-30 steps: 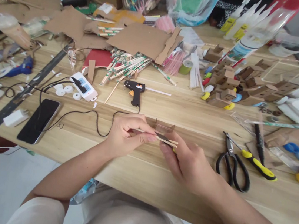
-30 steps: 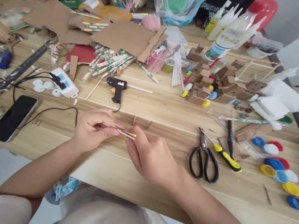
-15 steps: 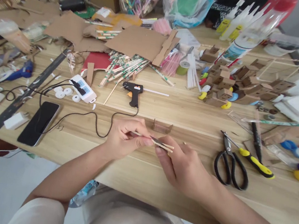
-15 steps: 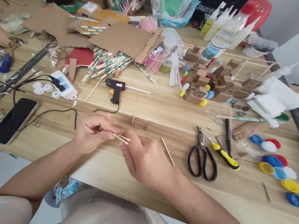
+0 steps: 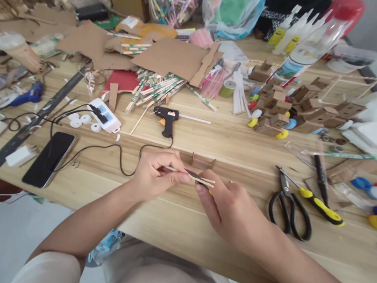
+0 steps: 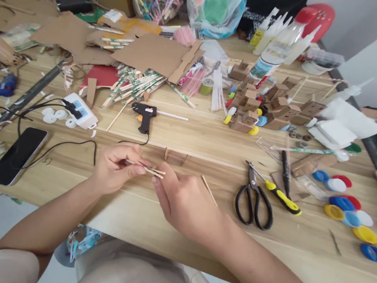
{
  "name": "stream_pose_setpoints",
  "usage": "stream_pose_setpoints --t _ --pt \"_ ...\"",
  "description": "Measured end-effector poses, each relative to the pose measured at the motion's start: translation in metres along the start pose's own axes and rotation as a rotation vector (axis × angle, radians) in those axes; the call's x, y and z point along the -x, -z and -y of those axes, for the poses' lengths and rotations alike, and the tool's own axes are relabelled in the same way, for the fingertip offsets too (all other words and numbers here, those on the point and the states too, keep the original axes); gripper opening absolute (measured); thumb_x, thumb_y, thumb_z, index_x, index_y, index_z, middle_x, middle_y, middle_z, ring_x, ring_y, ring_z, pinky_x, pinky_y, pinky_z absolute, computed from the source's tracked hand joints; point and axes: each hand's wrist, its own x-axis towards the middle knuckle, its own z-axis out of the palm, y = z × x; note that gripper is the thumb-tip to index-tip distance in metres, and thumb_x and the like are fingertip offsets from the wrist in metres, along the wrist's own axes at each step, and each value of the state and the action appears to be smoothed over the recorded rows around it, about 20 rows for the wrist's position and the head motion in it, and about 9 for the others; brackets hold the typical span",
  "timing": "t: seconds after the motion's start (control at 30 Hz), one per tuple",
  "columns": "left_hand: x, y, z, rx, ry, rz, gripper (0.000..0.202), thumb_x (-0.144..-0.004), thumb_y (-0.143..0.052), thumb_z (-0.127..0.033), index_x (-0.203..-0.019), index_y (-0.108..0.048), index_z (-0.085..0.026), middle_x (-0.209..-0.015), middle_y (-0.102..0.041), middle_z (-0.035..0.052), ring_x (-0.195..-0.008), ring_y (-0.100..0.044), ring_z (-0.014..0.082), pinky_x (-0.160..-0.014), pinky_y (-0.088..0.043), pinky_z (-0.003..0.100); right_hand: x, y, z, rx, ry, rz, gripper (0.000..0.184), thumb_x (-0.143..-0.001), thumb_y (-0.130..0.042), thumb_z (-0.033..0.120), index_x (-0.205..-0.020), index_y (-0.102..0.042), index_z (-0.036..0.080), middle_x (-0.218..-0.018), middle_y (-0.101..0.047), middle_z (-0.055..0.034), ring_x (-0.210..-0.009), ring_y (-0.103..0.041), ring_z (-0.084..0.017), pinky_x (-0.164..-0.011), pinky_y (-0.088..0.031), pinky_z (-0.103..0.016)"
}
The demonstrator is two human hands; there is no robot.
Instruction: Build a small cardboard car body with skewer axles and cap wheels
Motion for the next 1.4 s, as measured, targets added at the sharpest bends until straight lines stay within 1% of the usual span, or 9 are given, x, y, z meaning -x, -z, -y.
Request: stream_pose_setpoints --t 0.2,0.33,0.5,0.67,0.77,0.9,1.1,1.23,1.4 --pt "0.0022 -0.003 -0.0011 0.066 0.108 -0.066 0.043 -0.081 -0.079 -0.055 -0.06 -0.073 -0.018 -0.049 -0.059 0.0003 -0.046 -0.045 0.0088 -0.046 -0.034 0.023 -0.0009 -0.0009 0.0 -0.052 -0.042 -0.016 0.031 -0.108 -0.03 0.03 -0.097 -0.057 0.02 -0.066 -0.064 -0.0022 -0.055 -0.06 -0.016 -0.051 -0.039 -0.025" --pt "0.0021 -0.0025 -0.0016 0.023 0.13 -0.02 0.04 -0.079 -0.081 -0.053 -0.061 -0.075 -0.018 -0.05 -0.059 0.0008 -0.045 -0.044 0.0092 -0.044 -0.031 0.024 -0.0011 -0.0023 -0.0015 -0.042 -0.022 0.013 0.035 -0.109 -0.025 0.032 -0.1 -0.057 0.019 -0.062 -0.061 -0.0006 -0.047 -0.056 -0.016 -0.048 -0.035 -0.026" --pt "0.0026 -0.0037 -0.0004 0.088 0.189 -0.055 0.045 -0.077 -0.08 -0.059 -0.059 -0.072 -0.018 -0.05 -0.059 0.0008 -0.047 -0.044 0.01 -0.046 -0.034 0.024 -0.001 -0.0024 -0.0021 -0.023 -0.026 -0.029 0.034 -0.109 -0.026 0.033 -0.102 -0.056 0.019 -0.07 -0.065 -0.0039 -0.056 -0.063 -0.017 -0.052 -0.038 -0.025" --pt "-0.0004 0.0014 -0.0014 0.036 0.104 0.046 0.037 -0.081 -0.082 -0.048 -0.061 -0.073 -0.018 -0.05 -0.059 0.0 -0.045 -0.044 0.0084 -0.046 -0.032 0.023 -0.0013 0.0003 -0.0012 -0.058 -0.031 0.063 0.027 -0.108 -0.032 0.029 -0.103 -0.056 0.019 -0.069 -0.064 -0.0008 -0.047 -0.056 -0.013 -0.049 -0.033 -0.025" --pt "-0.0007 0.0022 -0.0011 0.04 0.072 0.033 0.037 -0.082 -0.081 -0.047 -0.061 -0.072 -0.018 -0.051 -0.061 0.0001 -0.046 -0.045 0.0087 -0.046 -0.033 0.022 -0.0025 -0.0027 0.0001 -0.082 -0.008 0.006 0.025 -0.108 -0.033 0.027 -0.101 -0.056 0.019 -0.069 -0.065 -0.0016 -0.052 -0.06 -0.015 -0.049 -0.036 -0.024" --pt "-0.0004 0.0015 -0.0004 0.048 0.033 0.022 0.037 -0.084 -0.079 -0.048 -0.063 -0.072 -0.018 -0.051 -0.061 0.0003 -0.046 -0.046 0.0088 -0.045 -0.034 0.023 -0.0032 -0.0036 0.0022 -0.081 0.049 -0.051 0.033 -0.109 -0.025 0.026 -0.1 -0.055 0.018 -0.071 -0.066 -0.0026 -0.051 -0.059 -0.014 -0.051 -0.039 -0.025" --pt "-0.0036 0.0062 -0.0026 0.013 -0.005 0.098 0.035 -0.085 -0.078 -0.047 -0.066 -0.076 -0.018 -0.05 -0.059 -0.0005 -0.043 -0.041 0.0073 -0.041 -0.024 0.023 -0.0028 0.001 0.0013 -0.075 0.085 -0.03 0.032 -0.11 -0.025 0.027 -0.098 -0.054 0.019 -0.059 -0.056 0.0047 -0.041 -0.044 -0.01 -0.044 -0.03 -0.024" --pt "-0.0022 0.0046 -0.0031 0.063 -0.025 0.097 0.033 -0.086 -0.077 -0.048 -0.07 -0.077 -0.018 -0.054 -0.064 0.0004 -0.044 -0.042 0.0074 -0.042 -0.026 0.024 -0.0017 -0.0009 0.0004 -0.081 0.136 -0.121 0.034 -0.111 -0.025 0.028 -0.093 -0.053 0.02 -0.064 -0.061 0.0021 -0.047 -0.052 -0.01 -0.048 -0.035 -0.023" --pt "-0.0023 0.0046 -0.0066 0.022 -0.01 0.074 0.031 -0.088 -0.075 -0.049 -0.08 -0.08 -0.019 -0.061 -0.068 0.0023 -0.051 -0.052 0.0098 -0.046 -0.033 0.024 -0.001 0.0035 -0.0015 -0.177 0.07 -0.111 0.028 -0.111 -0.031 0.03 -0.105 -0.057 0.019 -0.075 -0.07 -0.002 -0.061 -0.066 -0.014 -0.055 -0.045 -0.023"
